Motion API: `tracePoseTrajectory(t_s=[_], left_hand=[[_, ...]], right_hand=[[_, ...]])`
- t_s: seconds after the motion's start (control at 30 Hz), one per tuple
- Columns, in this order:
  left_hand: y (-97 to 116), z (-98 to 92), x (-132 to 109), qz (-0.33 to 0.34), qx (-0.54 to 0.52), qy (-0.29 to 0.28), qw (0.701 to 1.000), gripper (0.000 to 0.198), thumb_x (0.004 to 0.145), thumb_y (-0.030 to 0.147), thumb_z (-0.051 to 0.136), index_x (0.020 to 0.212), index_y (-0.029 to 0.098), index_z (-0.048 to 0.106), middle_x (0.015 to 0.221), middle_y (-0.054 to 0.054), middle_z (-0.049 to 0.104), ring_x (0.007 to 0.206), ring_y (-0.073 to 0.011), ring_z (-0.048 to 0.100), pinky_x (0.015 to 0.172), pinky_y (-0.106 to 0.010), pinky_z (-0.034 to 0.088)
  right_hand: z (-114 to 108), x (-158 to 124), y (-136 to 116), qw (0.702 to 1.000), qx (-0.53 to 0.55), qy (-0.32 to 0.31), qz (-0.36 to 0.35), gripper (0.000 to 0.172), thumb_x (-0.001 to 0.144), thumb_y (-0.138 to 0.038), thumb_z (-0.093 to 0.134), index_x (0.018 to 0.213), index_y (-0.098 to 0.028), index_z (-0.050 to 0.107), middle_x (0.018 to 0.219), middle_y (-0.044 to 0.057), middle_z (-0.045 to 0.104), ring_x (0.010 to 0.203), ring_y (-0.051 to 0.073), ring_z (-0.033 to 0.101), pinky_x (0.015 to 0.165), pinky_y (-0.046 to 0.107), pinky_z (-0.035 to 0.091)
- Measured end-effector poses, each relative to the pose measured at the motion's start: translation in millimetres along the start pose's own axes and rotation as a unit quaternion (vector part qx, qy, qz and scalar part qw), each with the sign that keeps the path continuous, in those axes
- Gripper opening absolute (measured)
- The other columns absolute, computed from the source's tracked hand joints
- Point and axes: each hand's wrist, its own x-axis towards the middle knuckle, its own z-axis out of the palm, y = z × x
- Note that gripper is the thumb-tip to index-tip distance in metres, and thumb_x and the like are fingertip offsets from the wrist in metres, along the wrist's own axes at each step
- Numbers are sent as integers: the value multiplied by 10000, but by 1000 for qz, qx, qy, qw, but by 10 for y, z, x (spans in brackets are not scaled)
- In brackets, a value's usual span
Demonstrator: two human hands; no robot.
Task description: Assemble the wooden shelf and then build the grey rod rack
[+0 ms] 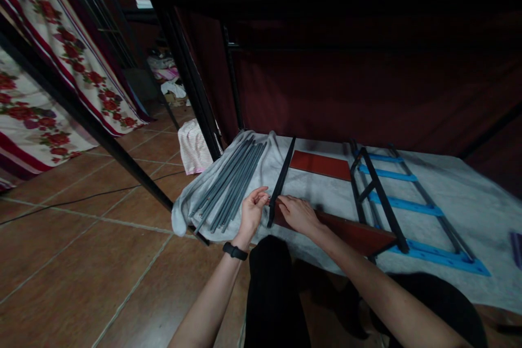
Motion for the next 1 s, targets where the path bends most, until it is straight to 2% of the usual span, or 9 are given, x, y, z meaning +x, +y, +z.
tracePoseTrajectory(t_s=[0.13, 0.23, 0.3, 0.37, 0.47, 0.63, 0.77, 0.9, 1.0], left_hand=[[14, 4, 3, 0, 15, -16, 1000, 346, 673, 292, 751, 983, 144, 715, 834, -61, 710, 773, -150, 640, 779, -282, 499], [-13, 10, -20, -22, 7, 5, 1000, 353, 671, 369, 761, 937, 141, 717, 865, -82, 720, 784, -161, 647, 764, -286, 496], [-46, 10, -38, -33, 14, 37, 999, 348, 679, 438, 752, 841, 134, 705, 754, -57, 694, 678, -135, 613, 669, -254, 474], [-72, 3, -44, -36, 47, 56, 997, 371, 693, 501, 727, 700, 136, 662, 590, -10, 601, 534, -97, 510, 546, -221, 398], [-66, -21, -21, -35, 98, 29, 994, 418, 723, 542, 679, 594, 154, 588, 501, 27, 482, 460, -78, 377, 471, -220, 289], [0, -69, 27, 16, 170, -31, 985, 313, 773, 455, 635, 639, 176, 582, 563, 29, 482, 546, -105, 408, 539, -219, 326], [34, -89, -1, 38, 149, -81, 985, 171, 744, 354, 658, 796, 193, 635, 692, 10, 567, 671, -131, 503, 644, -227, 399], [51, -122, -59, -40, 71, -105, 991, 306, 722, 382, 695, 940, 170, 659, 809, -35, 638, 706, -137, 566, 693, -255, 444], [22, -109, -64, -89, 43, -69, 993, 366, 735, 490, 682, 880, 155, 652, 751, -35, 631, 634, -126, 559, 624, -248, 435]], right_hand=[[2, -4, -9, 1000, -1, 5, 1, 379, 989, -280, 315, 1286, -251, 548, 1236, 55, 652, 1034, 206, 638, 845, 317, 443], [10, -4, -2, 1000, 3, 4, 0, 377, 989, -276, 314, 1283, -250, 548, 1238, 53, 650, 1045, 200, 634, 858, 312, 440], [15, -4, 9, 1000, 4, 3, -4, 378, 988, -274, 316, 1293, -248, 537, 1247, 57, 643, 1064, 197, 625, 873, 311, 434], [18, -6, 19, 1000, 4, 2, -6, 378, 985, -272, 322, 1303, -245, 525, 1255, 62, 638, 1076, 196, 619, 878, 313, 432], [16, -13, 24, 1000, 2, 2, -6, 368, 980, -270, 337, 1294, -242, 527, 1248, 62, 640, 1072, 198, 620, 872, 315, 434], [3, -17, -10, 1000, 1, 2, 1, 356, 973, -266, 354, 1274, -231, 542, 1236, 65, 645, 1059, 203, 626, 872, 318, 436], [-9, -17, -27, 1000, -6, -2, 10, 345, 969, -267, 363, 1256, -231, 551, 1209, 65, 659, 1040, 206, 636, 869, 319, 438], [-10, -17, -12, 1000, -2, 7, 0, 345, 960, -272, 378, 1254, -232, 552, 1210, 54, 660, 1040, 210, 636, 862, 319, 445], [-10, -15, -4, 1000, -4, 3, -2, 350, 957, -273, 382, 1262, -233, 549, 1225, 60, 652, 1035, 208, 637, 863, 320, 446]])
